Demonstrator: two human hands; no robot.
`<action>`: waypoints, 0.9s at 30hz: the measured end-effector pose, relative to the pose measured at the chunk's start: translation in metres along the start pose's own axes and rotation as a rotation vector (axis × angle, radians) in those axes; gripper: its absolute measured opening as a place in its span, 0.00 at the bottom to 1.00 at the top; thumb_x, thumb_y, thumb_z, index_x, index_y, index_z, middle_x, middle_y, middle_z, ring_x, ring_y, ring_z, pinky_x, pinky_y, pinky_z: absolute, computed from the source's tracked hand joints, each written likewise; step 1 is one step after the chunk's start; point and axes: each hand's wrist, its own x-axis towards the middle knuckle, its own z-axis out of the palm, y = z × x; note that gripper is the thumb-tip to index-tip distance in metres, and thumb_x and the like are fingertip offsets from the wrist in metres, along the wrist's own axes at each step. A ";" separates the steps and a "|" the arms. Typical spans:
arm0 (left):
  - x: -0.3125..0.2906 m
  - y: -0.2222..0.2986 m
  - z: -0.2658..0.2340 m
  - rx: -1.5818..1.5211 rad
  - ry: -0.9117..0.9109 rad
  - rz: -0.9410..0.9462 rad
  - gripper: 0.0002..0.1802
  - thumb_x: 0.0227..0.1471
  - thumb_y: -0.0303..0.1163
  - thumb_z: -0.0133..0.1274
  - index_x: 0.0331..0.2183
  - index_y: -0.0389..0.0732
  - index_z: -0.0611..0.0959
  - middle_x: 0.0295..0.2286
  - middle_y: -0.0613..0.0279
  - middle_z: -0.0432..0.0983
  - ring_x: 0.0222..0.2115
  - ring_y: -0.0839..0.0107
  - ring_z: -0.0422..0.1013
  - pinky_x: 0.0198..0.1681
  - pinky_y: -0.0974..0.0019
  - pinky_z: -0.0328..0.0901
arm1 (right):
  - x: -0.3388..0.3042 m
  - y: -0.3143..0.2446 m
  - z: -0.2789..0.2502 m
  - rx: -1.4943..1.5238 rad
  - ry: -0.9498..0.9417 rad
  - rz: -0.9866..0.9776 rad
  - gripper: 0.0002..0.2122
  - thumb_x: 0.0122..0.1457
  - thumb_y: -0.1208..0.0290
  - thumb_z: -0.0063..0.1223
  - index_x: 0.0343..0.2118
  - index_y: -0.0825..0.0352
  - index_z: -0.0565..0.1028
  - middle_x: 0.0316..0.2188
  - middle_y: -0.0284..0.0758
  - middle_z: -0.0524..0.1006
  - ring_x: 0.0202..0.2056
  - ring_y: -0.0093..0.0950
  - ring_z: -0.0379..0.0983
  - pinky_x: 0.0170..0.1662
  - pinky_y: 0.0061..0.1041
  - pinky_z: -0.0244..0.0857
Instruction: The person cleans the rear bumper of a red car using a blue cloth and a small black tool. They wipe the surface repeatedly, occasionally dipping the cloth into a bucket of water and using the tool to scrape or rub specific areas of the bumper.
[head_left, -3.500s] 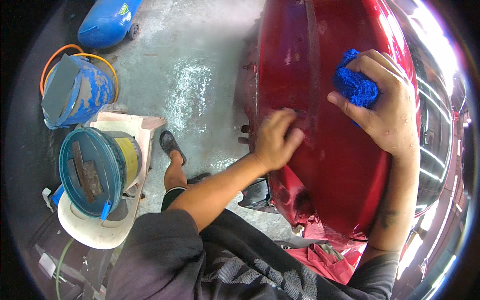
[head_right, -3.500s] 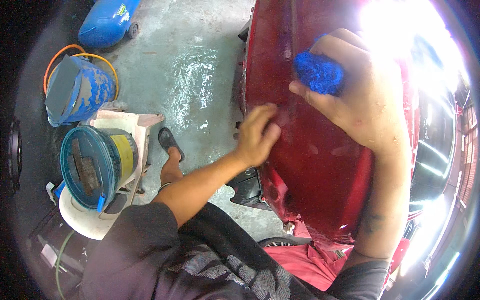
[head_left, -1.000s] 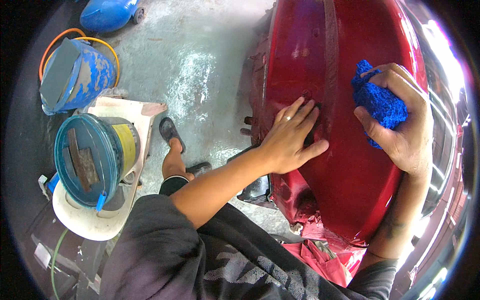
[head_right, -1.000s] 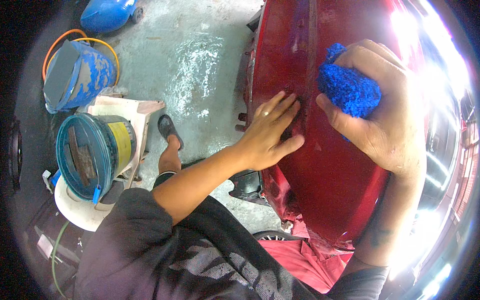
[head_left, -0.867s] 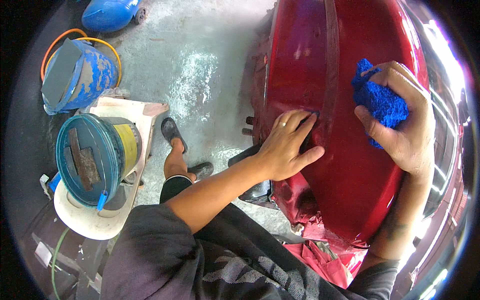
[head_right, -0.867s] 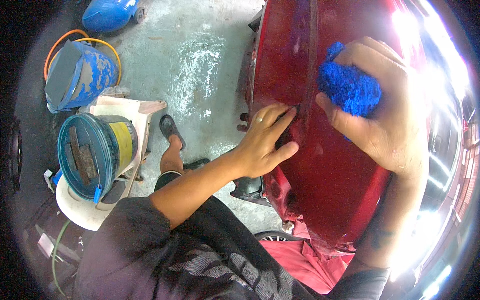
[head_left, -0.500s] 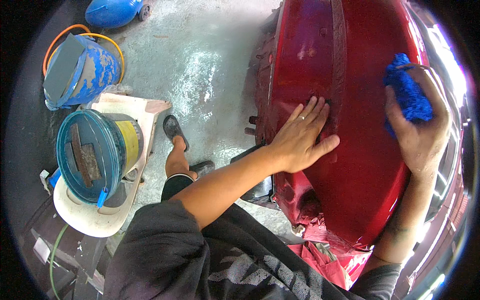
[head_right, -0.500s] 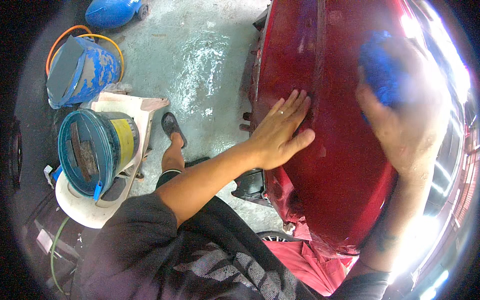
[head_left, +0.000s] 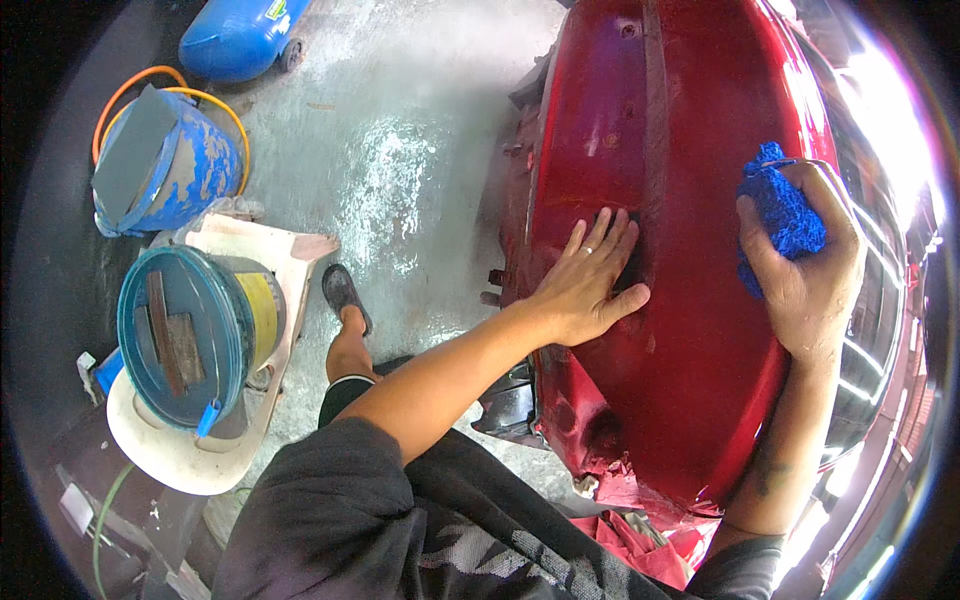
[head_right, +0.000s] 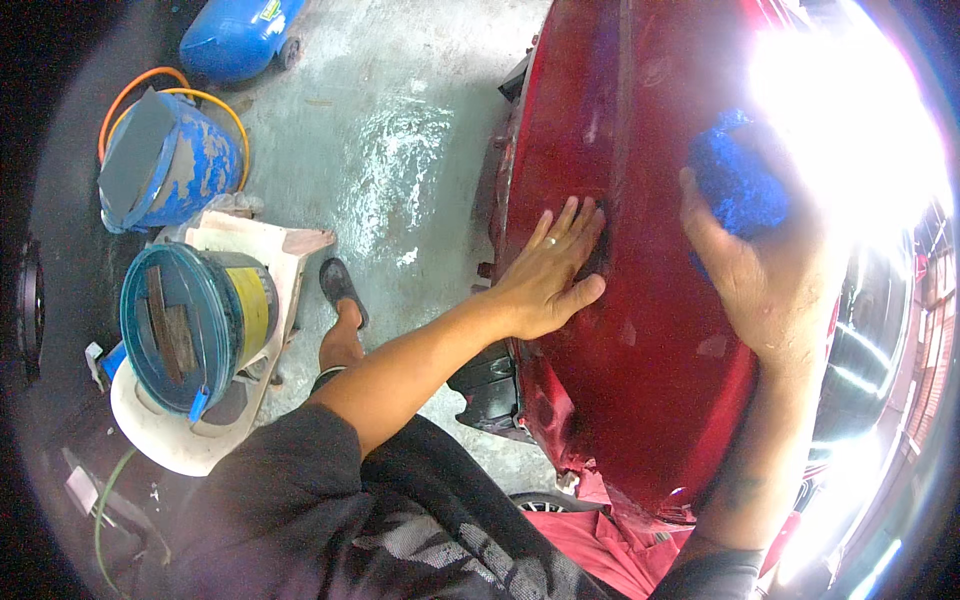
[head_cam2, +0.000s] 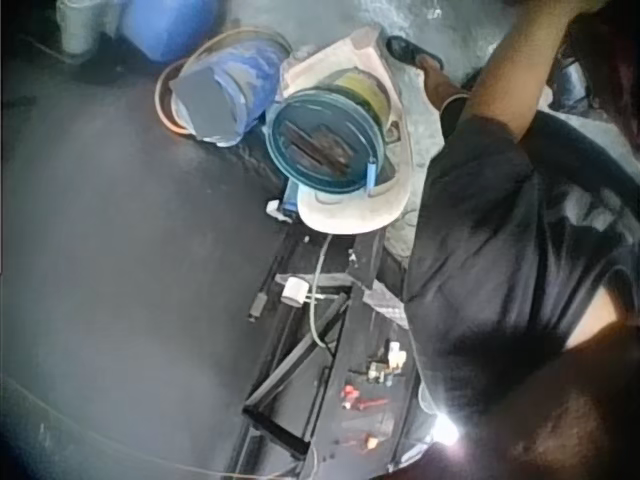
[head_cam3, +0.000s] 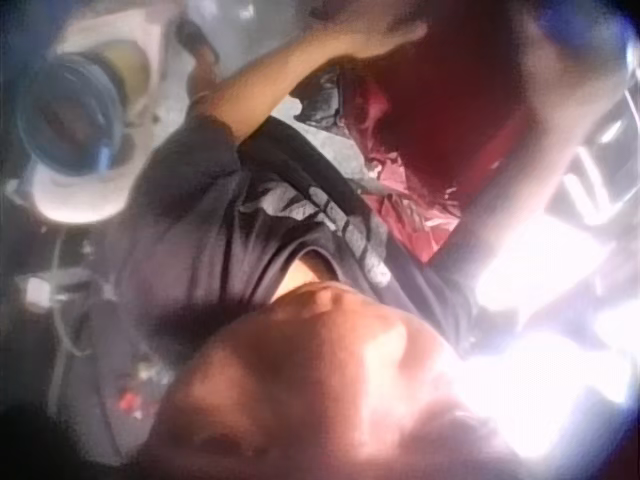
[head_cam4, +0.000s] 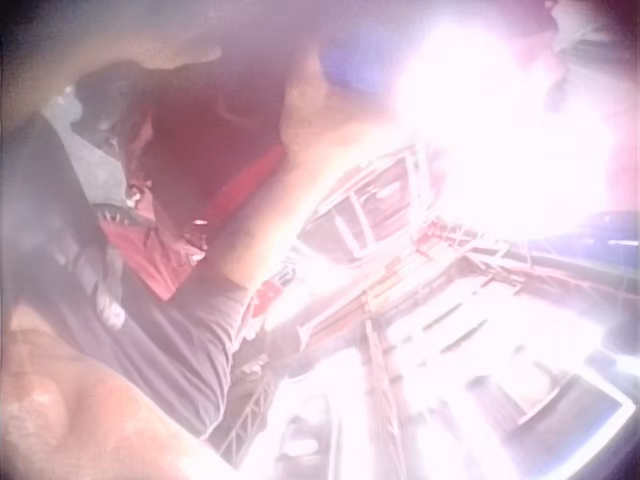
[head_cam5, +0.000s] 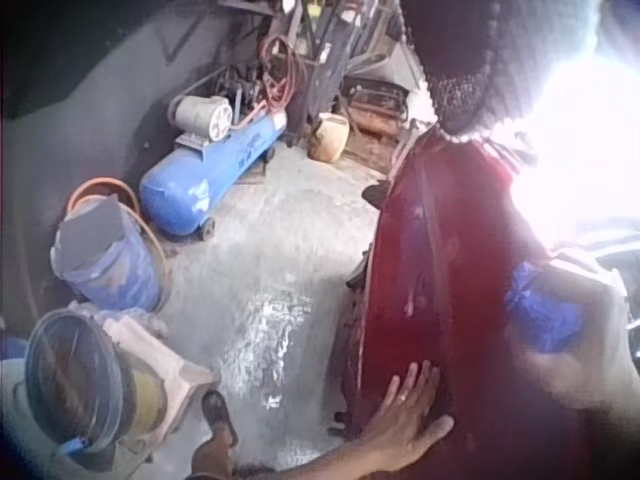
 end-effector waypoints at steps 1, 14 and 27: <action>0.017 -0.008 -0.002 0.035 0.021 -0.007 0.55 0.74 0.69 0.22 0.74 0.24 0.53 0.76 0.32 0.42 0.78 0.40 0.34 0.80 0.39 0.31 | 0.001 -0.002 0.002 0.007 0.001 -0.017 0.18 0.58 0.67 0.72 0.47 0.70 0.82 0.38 0.38 0.83 0.39 0.29 0.80 0.50 0.31 0.73; 0.026 -0.064 -0.002 -0.144 0.021 0.036 0.48 0.77 0.60 0.26 0.75 0.25 0.48 0.77 0.34 0.35 0.79 0.45 0.32 0.80 0.43 0.31 | 0.009 -0.008 -0.005 0.084 -0.087 0.002 0.17 0.57 0.67 0.74 0.43 0.71 0.80 0.36 0.36 0.81 0.39 0.26 0.76 0.50 0.29 0.71; -0.052 -0.047 0.015 -0.185 0.069 -0.121 0.49 0.76 0.61 0.32 0.76 0.27 0.51 0.76 0.33 0.42 0.78 0.41 0.40 0.80 0.46 0.37 | 0.010 -0.003 -0.002 -0.031 -0.071 -0.072 0.20 0.59 0.60 0.76 0.48 0.68 0.83 0.39 0.37 0.84 0.40 0.29 0.80 0.51 0.32 0.73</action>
